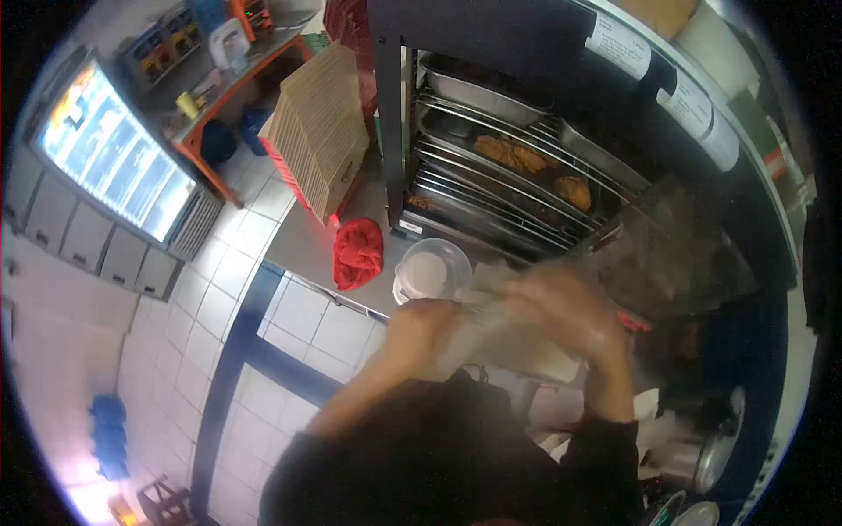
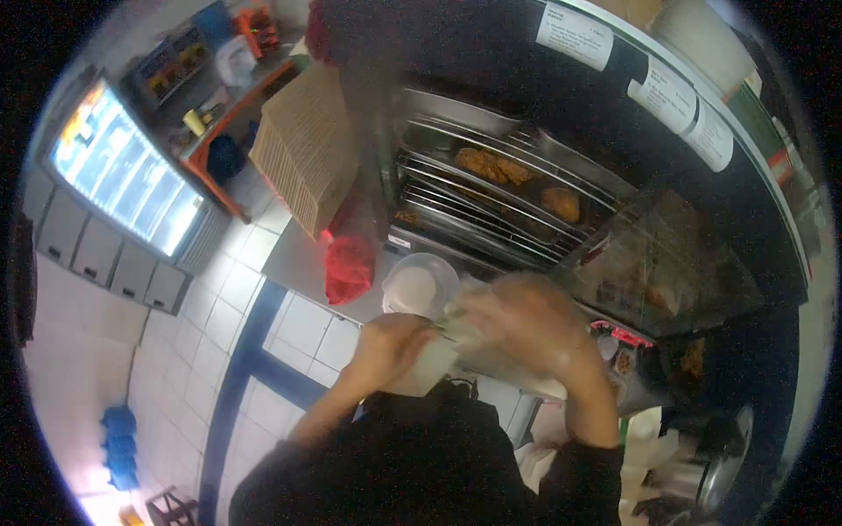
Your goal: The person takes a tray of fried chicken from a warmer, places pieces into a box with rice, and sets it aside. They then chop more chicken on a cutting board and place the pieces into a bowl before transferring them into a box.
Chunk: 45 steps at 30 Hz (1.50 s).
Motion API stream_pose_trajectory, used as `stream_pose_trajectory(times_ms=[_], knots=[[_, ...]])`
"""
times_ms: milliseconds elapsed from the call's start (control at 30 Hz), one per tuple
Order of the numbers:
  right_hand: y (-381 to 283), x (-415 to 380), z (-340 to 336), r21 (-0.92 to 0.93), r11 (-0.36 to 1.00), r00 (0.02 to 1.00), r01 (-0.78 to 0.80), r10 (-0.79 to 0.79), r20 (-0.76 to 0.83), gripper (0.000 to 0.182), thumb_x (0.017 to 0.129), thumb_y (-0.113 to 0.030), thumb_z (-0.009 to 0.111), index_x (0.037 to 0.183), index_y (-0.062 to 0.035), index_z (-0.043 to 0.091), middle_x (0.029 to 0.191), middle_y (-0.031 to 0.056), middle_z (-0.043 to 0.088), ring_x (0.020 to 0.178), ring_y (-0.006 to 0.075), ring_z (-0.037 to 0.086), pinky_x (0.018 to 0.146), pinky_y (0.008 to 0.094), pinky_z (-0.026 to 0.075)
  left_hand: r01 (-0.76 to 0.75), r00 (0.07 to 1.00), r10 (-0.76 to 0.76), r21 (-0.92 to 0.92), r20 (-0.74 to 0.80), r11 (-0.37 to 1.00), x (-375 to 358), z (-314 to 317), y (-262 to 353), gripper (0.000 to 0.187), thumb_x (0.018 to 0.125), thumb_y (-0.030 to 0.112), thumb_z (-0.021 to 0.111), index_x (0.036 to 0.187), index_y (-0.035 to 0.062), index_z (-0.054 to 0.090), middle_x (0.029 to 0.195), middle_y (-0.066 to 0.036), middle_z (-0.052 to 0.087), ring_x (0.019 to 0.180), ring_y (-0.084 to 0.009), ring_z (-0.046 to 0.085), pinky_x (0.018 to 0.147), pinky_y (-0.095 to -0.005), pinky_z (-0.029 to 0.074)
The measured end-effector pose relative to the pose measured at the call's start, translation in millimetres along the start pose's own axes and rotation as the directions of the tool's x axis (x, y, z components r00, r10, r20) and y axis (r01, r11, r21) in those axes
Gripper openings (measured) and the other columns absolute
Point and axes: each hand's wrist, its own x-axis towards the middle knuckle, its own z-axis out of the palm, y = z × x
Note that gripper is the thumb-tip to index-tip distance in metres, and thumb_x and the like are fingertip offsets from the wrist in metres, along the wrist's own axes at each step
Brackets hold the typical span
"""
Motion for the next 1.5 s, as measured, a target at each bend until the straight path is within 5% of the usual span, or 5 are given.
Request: stream_pose_trajectory(times_ms=[200, 567, 733, 867, 1500], knots=[[47.8, 99.3, 101.8, 0.109, 0.915, 0.919, -0.389, 0.393, -0.019, 0.033, 0.086, -0.029, 0.067, 0.111, -0.0077, 0.069, 0.097, 0.0177, 0.069, 0.089, 0.0369, 0.065, 0.080, 0.0435, 0.050, 0.518, 0.614, -0.783, -0.696, -0.101, 0.497, -70.9, -21.9, -145.0, 0.029, 0.102, 0.026, 0.053, 0.090, 0.0008, 0.062, 0.078, 0.002, 0.057, 0.070, -0.0071, 0.045, 0.065, -0.0249, 0.040], [39.3, 159.0, 100.1, -0.378, 0.899, 0.611, -0.221, -0.174, -0.772, 0.014, 0.084, -0.017, 0.070, 0.091, -0.0046, 0.069, 0.087, 0.0154, 0.068, 0.077, 0.0347, 0.064, 0.070, 0.0438, 0.051, 0.499, 0.722, -0.690, -0.724, 0.043, 0.477, -67.9, -65.6, -170.8, 0.049, 0.098, 0.006, 0.052, 0.145, 0.0013, 0.038, 0.106, -0.012, 0.066, 0.088, -0.0090, 0.060, 0.077, -0.0235, 0.047], [44.4, 168.1, 41.1, 0.450, 0.876, 0.373, -0.175, 0.482, -0.793, 0.022, 0.089, -0.023, 0.069, 0.098, -0.0034, 0.067, 0.090, 0.0133, 0.069, 0.082, 0.0298, 0.065, 0.075, 0.0428, 0.052, 0.532, 0.800, -0.582, -0.624, 0.147, 0.573, -61.9, -56.3, -182.0, 0.039, 0.095, 0.001, 0.048, 0.133, 0.0027, 0.056, 0.108, -0.010, 0.067, 0.091, -0.0090, 0.058, 0.081, -0.0236, 0.046], [54.3, 203.9, 35.6, 0.873, -0.066, 0.437, 0.482, 0.882, -0.174, 0.039, 0.093, -0.032, 0.066, 0.112, 0.0012, 0.059, 0.103, 0.0140, 0.066, 0.092, 0.0265, 0.064, 0.081, 0.0394, 0.055, 0.594, 0.755, -0.593, -0.672, 0.278, 0.442, -44.5, -43.0, -169.8, 0.035, 0.093, 0.001, 0.046, 0.124, 0.0015, 0.063, 0.111, -0.006, 0.066, 0.093, -0.0094, 0.058, 0.085, -0.0247, 0.046], [-59.6, 30.8, 76.4, 0.914, 0.348, 0.012, 0.210, 0.933, -0.359, 0.029, 0.093, -0.034, 0.062, 0.102, -0.0081, 0.054, 0.086, 0.0023, 0.059, 0.080, 0.0171, 0.061, 0.078, 0.0344, 0.053, 0.624, 0.711, -0.648, -0.672, 0.274, 0.399, -40.3, -26.2, -170.6, 0.034, 0.093, 0.005, 0.050, 0.125, -0.0004, 0.062, 0.115, -0.011, 0.063, 0.101, -0.0193, 0.060, 0.088, -0.0321, 0.049]])
